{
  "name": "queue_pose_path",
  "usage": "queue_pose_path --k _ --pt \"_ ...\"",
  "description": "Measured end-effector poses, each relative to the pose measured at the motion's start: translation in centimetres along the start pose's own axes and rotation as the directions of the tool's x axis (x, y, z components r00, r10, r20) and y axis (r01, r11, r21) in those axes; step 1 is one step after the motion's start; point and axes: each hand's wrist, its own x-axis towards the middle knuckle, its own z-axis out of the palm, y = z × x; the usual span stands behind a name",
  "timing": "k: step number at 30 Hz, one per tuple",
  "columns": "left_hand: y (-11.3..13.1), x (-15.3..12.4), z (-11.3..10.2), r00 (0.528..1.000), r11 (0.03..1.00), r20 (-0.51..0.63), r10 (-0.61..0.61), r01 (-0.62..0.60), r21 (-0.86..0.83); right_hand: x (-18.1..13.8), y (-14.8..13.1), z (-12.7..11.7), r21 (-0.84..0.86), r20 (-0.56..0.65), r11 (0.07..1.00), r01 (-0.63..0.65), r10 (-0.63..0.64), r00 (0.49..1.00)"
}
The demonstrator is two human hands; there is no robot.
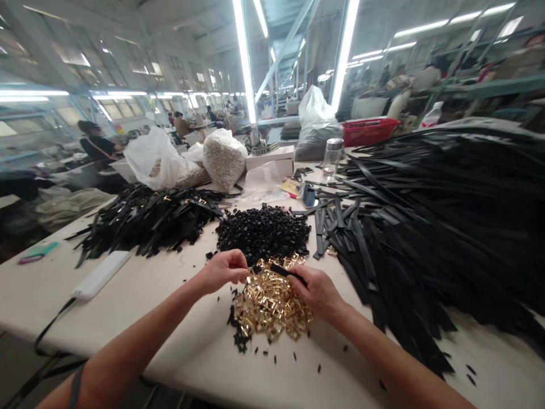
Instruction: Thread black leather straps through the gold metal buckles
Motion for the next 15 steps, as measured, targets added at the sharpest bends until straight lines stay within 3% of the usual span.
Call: queue_pose_path --k 7,11,15 --pt "1.3 1.5 3.9 0.995 0.892 -0.096 -0.006 -0.038 -0.450 0.0 -0.8 -0.3 0.177 -0.009 0.982 -0.063 0.066 0.998" --pt "0.6 1.7 6.0 0.992 0.732 -0.089 -0.087 0.003 -0.681 0.1 -0.8 -0.3 0.286 -0.020 0.952 -0.110 0.121 0.992" --pt "-0.1 2.0 6.3 0.988 0.585 -0.050 -0.148 0.047 -0.810 0.1 -0.6 -0.3 0.272 -0.034 0.955 -0.119 0.133 0.991"
